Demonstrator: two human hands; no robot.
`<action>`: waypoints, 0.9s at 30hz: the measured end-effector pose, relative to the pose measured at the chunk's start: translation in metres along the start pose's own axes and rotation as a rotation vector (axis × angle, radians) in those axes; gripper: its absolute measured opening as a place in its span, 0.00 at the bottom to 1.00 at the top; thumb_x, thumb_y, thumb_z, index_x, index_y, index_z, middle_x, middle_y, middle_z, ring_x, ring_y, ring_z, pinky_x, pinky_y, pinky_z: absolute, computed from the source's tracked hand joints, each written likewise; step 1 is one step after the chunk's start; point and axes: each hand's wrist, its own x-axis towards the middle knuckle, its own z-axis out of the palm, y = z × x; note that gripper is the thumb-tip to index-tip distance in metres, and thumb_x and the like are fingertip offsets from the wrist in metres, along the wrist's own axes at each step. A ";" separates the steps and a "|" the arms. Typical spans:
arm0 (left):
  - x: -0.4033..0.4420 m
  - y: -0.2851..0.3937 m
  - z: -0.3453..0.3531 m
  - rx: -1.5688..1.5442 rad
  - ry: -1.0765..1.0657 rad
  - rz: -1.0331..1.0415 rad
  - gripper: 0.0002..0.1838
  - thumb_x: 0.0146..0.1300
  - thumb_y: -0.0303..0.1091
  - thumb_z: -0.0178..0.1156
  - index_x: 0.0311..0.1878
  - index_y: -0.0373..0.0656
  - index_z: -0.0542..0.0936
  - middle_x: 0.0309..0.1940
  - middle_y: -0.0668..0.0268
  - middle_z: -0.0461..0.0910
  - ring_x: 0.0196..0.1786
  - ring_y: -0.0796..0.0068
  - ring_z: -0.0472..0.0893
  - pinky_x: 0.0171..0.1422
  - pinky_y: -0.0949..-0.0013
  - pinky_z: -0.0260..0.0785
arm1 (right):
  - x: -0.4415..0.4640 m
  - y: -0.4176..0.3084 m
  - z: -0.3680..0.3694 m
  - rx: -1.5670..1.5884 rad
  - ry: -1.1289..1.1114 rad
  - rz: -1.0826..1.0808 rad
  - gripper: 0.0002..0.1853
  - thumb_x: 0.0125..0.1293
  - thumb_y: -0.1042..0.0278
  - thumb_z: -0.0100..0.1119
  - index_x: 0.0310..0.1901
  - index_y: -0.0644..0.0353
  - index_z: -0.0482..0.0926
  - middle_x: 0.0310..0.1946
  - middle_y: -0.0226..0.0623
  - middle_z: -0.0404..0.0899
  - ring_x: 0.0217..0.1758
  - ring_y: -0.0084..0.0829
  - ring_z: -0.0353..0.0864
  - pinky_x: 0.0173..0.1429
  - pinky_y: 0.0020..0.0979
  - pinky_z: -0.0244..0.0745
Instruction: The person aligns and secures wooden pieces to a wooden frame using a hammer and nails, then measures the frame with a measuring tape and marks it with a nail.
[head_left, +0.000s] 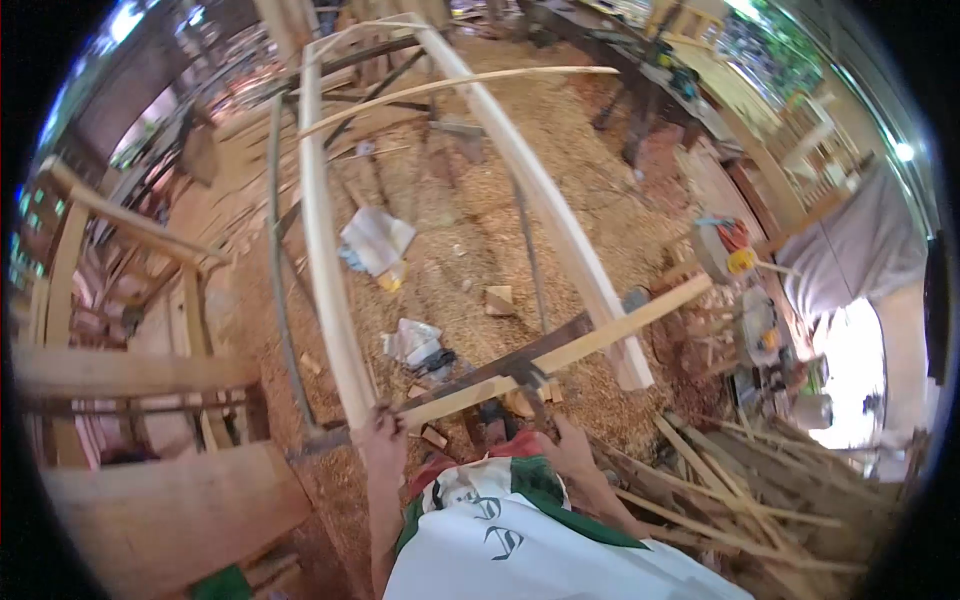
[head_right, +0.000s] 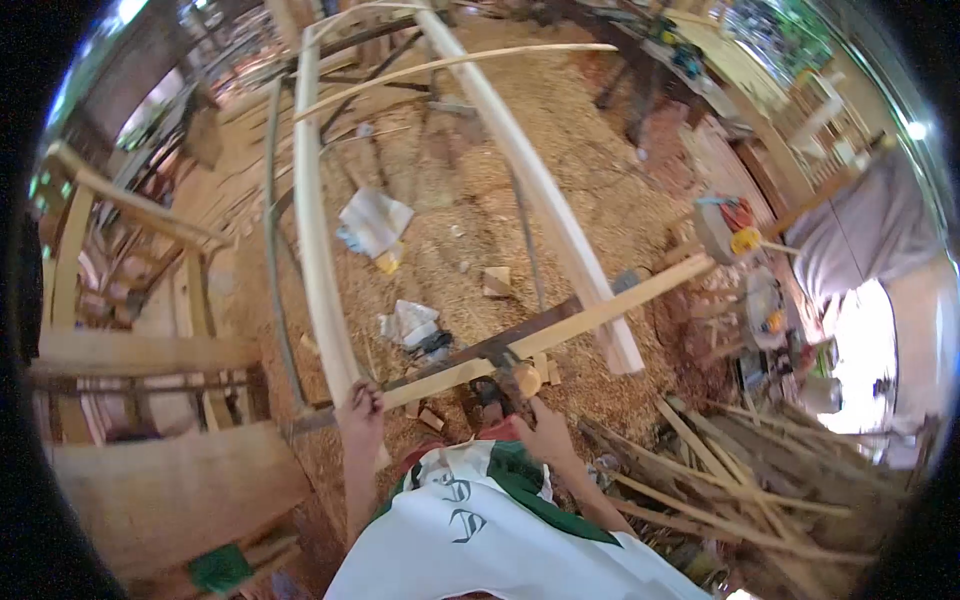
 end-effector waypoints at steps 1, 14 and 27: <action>-0.006 -0.005 -0.002 -0.067 -0.015 -0.031 0.13 0.73 0.22 0.52 0.59 0.37 0.70 0.43 0.60 0.77 0.43 0.72 0.77 0.46 0.73 0.73 | -0.004 0.012 0.011 -0.212 0.137 -0.064 0.25 0.64 0.55 0.63 0.57 0.65 0.75 0.41 0.60 0.83 0.45 0.60 0.82 0.49 0.49 0.77; -0.161 0.027 -0.194 -0.297 0.044 0.172 0.10 0.71 0.22 0.56 0.54 0.36 0.76 0.46 0.60 0.82 0.49 0.67 0.84 0.51 0.69 0.81 | -0.060 -0.094 0.133 -0.058 -0.292 -0.144 0.17 0.63 0.63 0.65 0.49 0.63 0.79 0.31 0.43 0.82 0.34 0.42 0.82 0.43 0.40 0.76; -0.281 0.185 -0.377 -0.622 0.375 0.469 0.14 0.76 0.28 0.50 0.61 0.37 0.72 0.58 0.58 0.79 0.61 0.67 0.80 0.68 0.60 0.74 | -0.132 -0.276 0.368 0.295 -0.696 -0.067 0.08 0.68 0.70 0.61 0.43 0.61 0.73 0.22 0.28 0.71 0.20 0.20 0.70 0.20 0.25 0.65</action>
